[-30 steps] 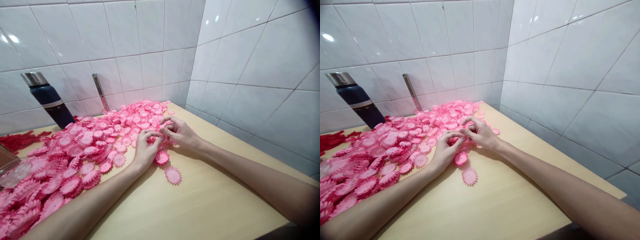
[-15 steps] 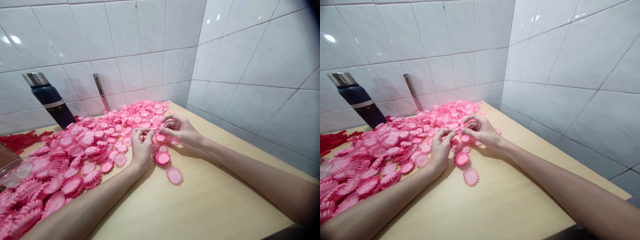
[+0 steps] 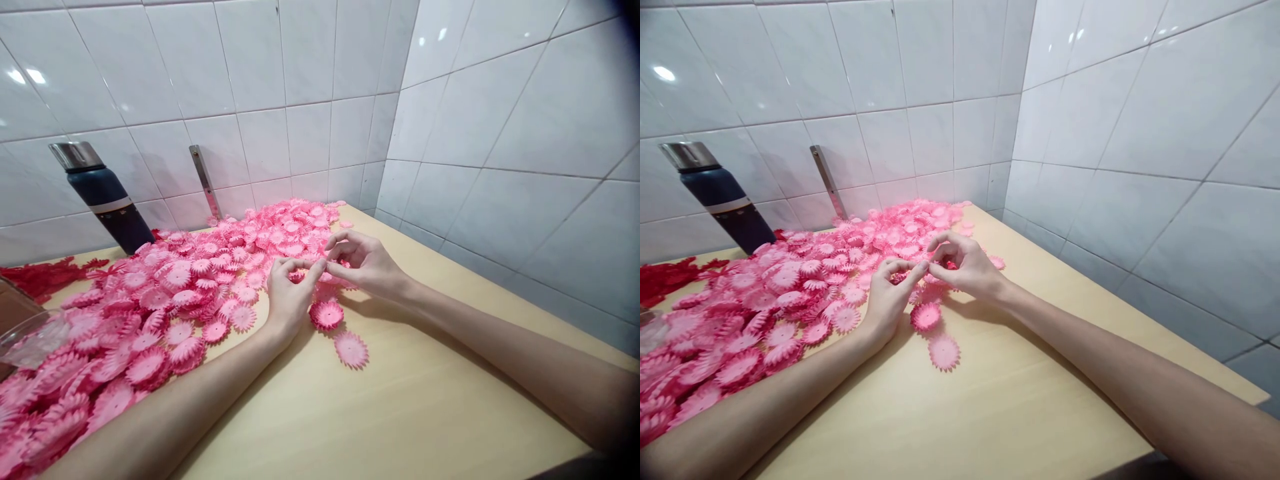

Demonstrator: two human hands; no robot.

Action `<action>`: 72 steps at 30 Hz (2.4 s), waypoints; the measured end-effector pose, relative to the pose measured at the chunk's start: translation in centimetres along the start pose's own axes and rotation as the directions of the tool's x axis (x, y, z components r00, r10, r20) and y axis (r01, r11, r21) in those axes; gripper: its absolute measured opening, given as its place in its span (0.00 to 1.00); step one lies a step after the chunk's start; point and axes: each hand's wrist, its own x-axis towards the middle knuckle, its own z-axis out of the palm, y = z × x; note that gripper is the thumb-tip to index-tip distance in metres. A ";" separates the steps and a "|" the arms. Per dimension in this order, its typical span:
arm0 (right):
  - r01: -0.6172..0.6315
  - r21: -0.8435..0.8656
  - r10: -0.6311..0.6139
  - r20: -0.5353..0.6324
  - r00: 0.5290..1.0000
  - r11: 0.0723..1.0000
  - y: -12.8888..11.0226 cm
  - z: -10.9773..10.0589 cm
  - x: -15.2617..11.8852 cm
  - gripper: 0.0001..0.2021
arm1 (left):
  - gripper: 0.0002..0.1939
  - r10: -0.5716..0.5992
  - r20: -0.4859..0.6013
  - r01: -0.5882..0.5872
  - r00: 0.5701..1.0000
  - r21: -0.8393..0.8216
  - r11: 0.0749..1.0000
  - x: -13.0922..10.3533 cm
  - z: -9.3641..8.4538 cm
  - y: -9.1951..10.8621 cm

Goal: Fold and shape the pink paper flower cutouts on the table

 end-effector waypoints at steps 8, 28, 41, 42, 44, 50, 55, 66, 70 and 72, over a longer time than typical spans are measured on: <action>0.041 -0.204 -0.076 -0.164 0.984 0.978 1.0 -0.9 0.5 0.08 | 0.06 0.062 -0.029 -0.061 0.998 0.041 0.997 0.0 -0.1 -0.1; 0.036 -0.145 -0.082 -0.324 0.943 0.989 1.5 -1.0 1.1 0.14 | 0.16 0.061 -0.082 -0.075 0.995 -0.188 0.979 0.4 0.0 -0.8; -0.159 -0.116 0.189 0.338 0.922 0.980 -0.4 -0.5 -0.4 0.15 | 0.20 0.085 -0.070 -0.098 0.994 -0.202 0.975 0.2 -0.2 -0.7; -0.184 -0.098 0.206 0.330 0.921 0.978 -0.5 -0.5 -0.4 0.15 | 0.20 0.085 -0.073 -0.098 0.994 -0.211 0.972 0.1 -0.2 -0.7; -0.214 -0.037 0.216 0.267 0.939 0.976 -0.6 -0.7 -0.1 0.14 | 0.21 0.095 -0.071 -0.108 0.993 -0.220 0.969 0.1 -0.1 -0.7; -0.085 0.112 0.106 -0.203 0.973 0.990 0.6 -1.6 0.9 0.14 | 0.21 0.127 -0.058 -0.137 0.990 -0.236 0.962 0.0 -0.1 -0.6; -0.061 0.083 0.083 -0.294 0.952 0.995 1.4 -1.3 0.9 0.15 | 0.21 0.094 0.002 -0.089 0.996 -0.297 0.951 -0.3 0.2 0.0; -0.130 0.107 0.143 -0.124 0.982 0.986 0.7 -0.5 0.6 0.15 | 0.17 0.092 0.059 -0.067 0.994 -0.339 0.938 -0.4 0.2 0.4; -0.138 0.140 0.154 -0.109 0.982 0.980 1.0 -0.8 0.7 0.14 | 0.10 0.113 0.001 -0.105 0.994 -0.365 0.925 -0.2 0.2 0.2; -0.140 0.141 0.157 -0.118 0.981 0.980 1.0 -0.8 0.7 0.14 | 0.08 0.091 -0.009 -0.088 0.996 -0.379 0.921 -0.1 0.3 0.0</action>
